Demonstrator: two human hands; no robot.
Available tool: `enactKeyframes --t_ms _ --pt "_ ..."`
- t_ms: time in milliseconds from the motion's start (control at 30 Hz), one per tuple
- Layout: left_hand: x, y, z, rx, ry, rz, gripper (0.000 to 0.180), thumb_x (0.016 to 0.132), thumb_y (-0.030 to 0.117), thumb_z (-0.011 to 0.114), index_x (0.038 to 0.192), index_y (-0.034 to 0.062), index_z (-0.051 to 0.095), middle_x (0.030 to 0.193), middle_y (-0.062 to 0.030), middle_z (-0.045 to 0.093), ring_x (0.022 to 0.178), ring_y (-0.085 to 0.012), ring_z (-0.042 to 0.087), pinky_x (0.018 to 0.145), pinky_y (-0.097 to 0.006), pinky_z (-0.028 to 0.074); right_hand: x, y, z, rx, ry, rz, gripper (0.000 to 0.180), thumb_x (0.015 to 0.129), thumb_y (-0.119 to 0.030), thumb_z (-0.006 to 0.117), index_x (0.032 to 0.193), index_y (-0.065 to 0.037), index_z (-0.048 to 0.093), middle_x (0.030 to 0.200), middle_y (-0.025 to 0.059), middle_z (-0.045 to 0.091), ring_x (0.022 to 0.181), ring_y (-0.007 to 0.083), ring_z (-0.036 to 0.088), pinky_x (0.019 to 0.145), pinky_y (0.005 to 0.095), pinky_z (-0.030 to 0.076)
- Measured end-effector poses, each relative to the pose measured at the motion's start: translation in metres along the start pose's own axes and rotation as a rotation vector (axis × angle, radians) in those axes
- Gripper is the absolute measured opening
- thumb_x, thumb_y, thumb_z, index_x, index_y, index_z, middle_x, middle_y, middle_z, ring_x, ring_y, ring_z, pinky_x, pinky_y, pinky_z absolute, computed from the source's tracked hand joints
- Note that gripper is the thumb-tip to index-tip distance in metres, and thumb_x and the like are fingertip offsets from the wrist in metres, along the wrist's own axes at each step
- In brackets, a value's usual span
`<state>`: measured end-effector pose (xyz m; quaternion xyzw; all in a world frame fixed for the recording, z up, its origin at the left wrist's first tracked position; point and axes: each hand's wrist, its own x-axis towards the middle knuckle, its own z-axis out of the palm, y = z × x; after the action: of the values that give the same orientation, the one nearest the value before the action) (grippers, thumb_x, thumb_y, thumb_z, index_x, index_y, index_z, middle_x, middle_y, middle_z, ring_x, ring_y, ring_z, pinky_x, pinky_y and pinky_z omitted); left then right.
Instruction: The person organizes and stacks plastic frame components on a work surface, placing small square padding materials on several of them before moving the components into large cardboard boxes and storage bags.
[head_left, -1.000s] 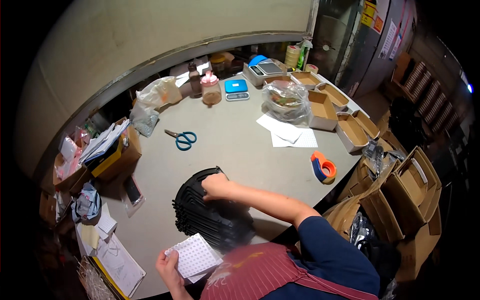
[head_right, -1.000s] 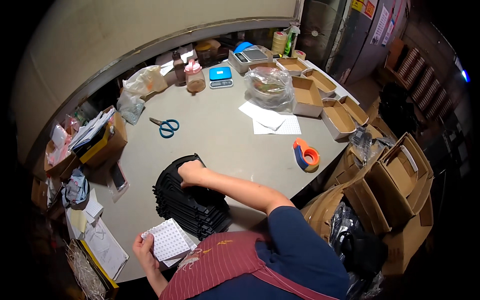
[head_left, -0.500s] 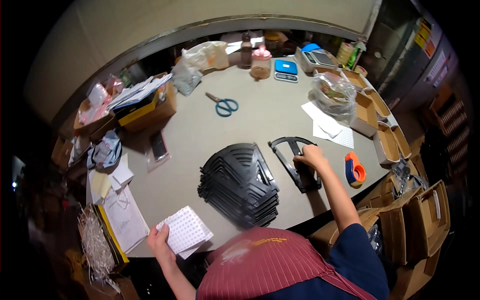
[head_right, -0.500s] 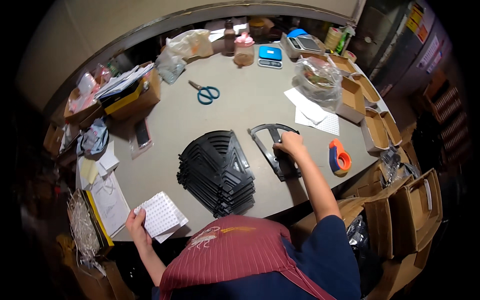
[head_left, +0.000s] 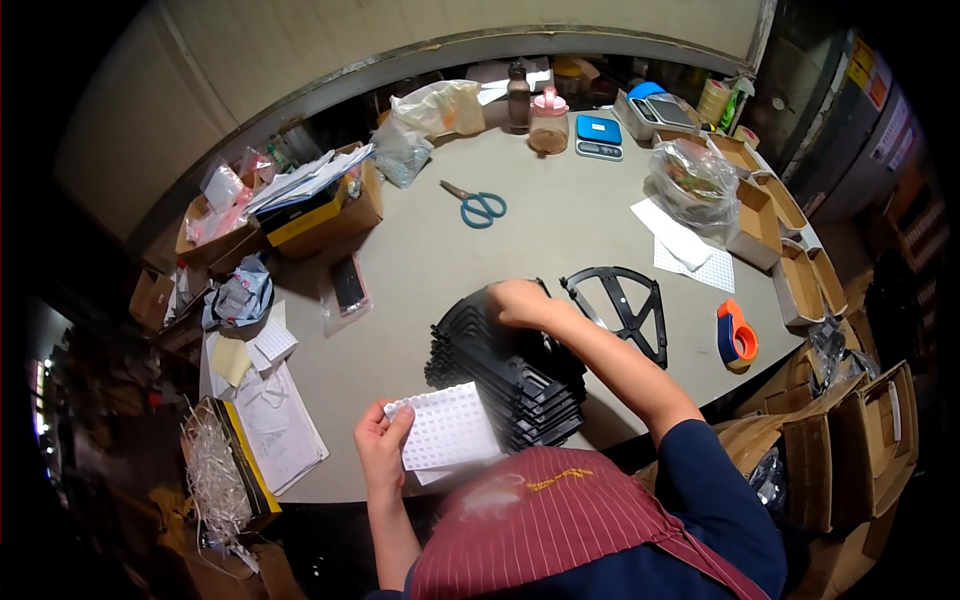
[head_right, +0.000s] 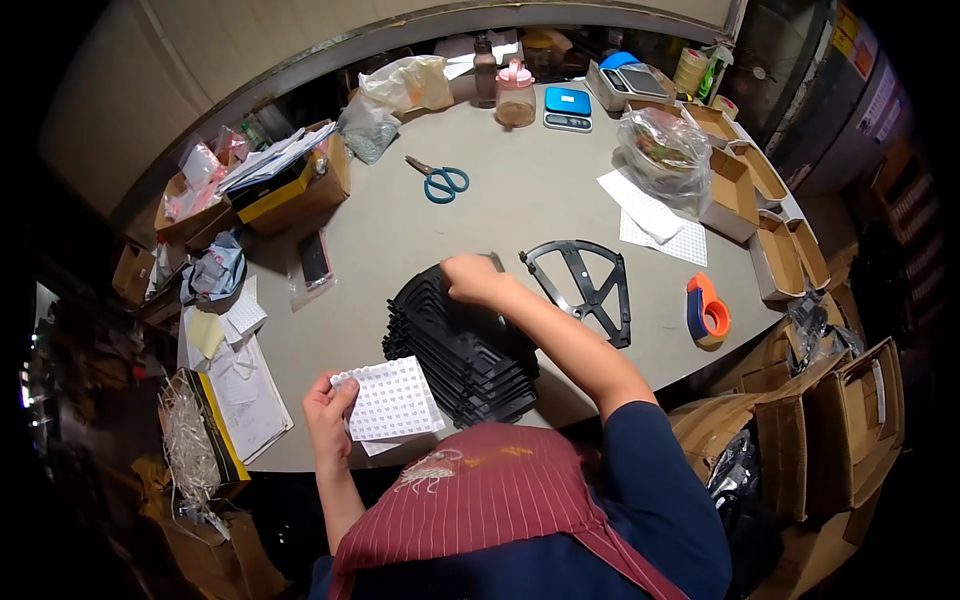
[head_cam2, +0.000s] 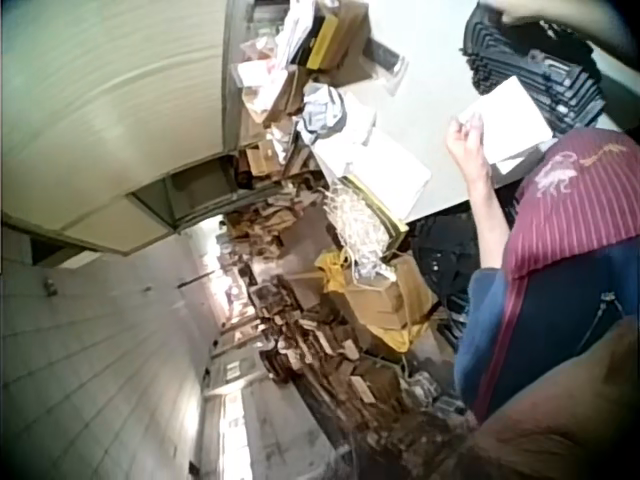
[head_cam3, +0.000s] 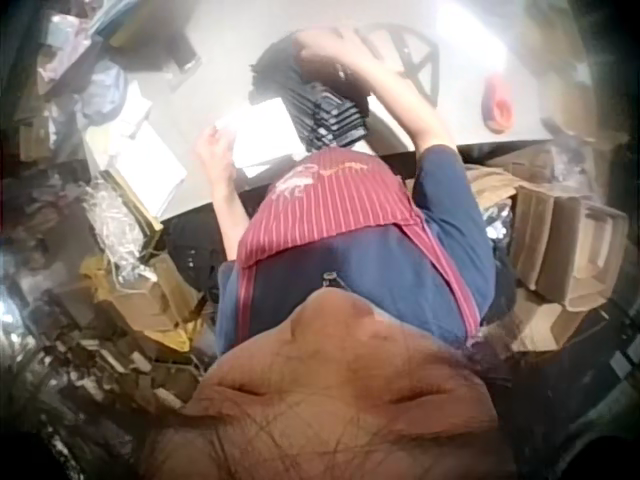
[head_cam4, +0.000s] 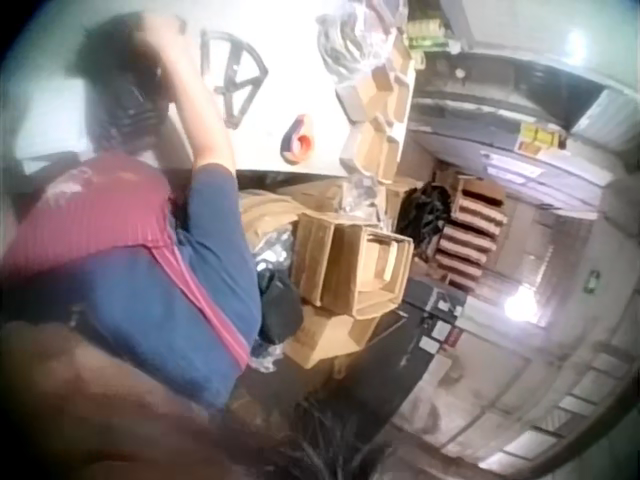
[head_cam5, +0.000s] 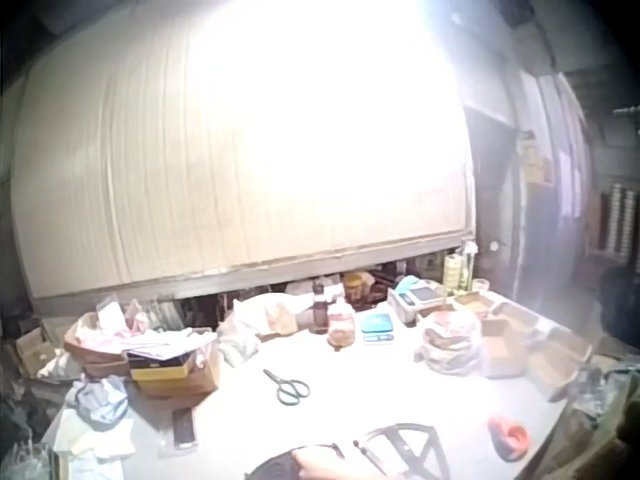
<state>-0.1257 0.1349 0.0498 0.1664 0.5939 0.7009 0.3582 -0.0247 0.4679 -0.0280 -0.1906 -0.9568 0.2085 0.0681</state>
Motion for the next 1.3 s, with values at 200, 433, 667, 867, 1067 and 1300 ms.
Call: enactKeyframes --t_ms 200,433,667,867,1067,1300 --pt "-0.013 -0.016 -0.033 -0.064 0.111 -0.062 0.017 0.091 0.003 0.07 0.105 -0.0047 0.063 0.092 -0.0112 0.071 0.08 -0.014 0.067 0.075 -0.026 0.053 -0.029 -0.028 -0.027 -0.205 -0.091 0.158 0.044 0.078 -0.045 0.078 0.084 -0.002 0.074 0.083 0.0185 0.072 0.084 0.0371 0.071 0.071 0.0462 0.056" --pt "-0.008 -0.013 -0.028 -0.037 0.115 -0.033 0.017 0.092 0.005 0.069 0.104 -0.0054 0.064 0.094 -0.0133 0.072 0.081 -0.0148 0.068 0.076 -0.026 0.053 -0.076 -0.018 -0.074 -0.032 0.154 0.298 0.042 0.079 -0.046 0.068 0.081 -0.004 0.073 0.075 0.0197 0.069 0.074 0.0378 0.069 0.068 0.0474 0.054" --pt "0.007 -0.017 -0.018 -0.022 0.049 -0.029 0.021 0.092 0.005 0.069 0.107 -0.0066 0.063 0.094 -0.0123 0.072 0.081 -0.0142 0.068 0.076 -0.025 0.053 -0.162 0.154 -0.071 -0.254 0.133 0.72 0.046 0.071 -0.047 0.078 0.086 -0.004 0.076 0.088 0.0193 0.073 0.084 0.0377 0.071 0.073 0.0482 0.056" --pt "0.02 -0.023 0.019 0.059 -0.041 0.029 0.018 0.092 0.007 0.07 0.105 -0.0049 0.065 0.092 -0.0066 0.07 0.08 -0.0102 0.065 0.073 -0.023 0.051 -0.159 0.102 -0.05 -0.406 0.16 0.618 0.052 0.082 -0.054 0.073 0.081 -0.002 0.07 0.081 0.0187 0.071 0.082 0.0363 0.071 0.069 0.0476 0.055" --pt "0.019 -0.022 0.05 0.262 -0.081 0.106 0.014 0.092 0.009 0.071 0.099 -0.0033 0.069 0.084 -0.0021 0.07 0.078 -0.0051 0.06 0.07 -0.021 0.049 -0.118 -0.056 -0.078 0.513 0.094 -0.176 0.021 0.089 -0.02 0.069 0.098 -0.002 0.063 0.093 0.0145 0.064 0.088 0.0324 0.063 0.078 0.0413 0.051" --pt "0.011 -0.021 0.045 0.429 -0.084 0.192 0.012 0.092 0.005 0.07 0.1 -0.0036 0.067 0.084 -0.0007 0.067 0.075 -0.0047 0.061 0.066 -0.02 0.049 -0.113 -0.096 -0.064 0.296 0.085 -0.339 0.013 0.082 -0.007 0.066 0.093 -0.003 0.06 0.089 0.0146 0.062 0.088 0.0362 0.061 0.077 0.0444 0.048"
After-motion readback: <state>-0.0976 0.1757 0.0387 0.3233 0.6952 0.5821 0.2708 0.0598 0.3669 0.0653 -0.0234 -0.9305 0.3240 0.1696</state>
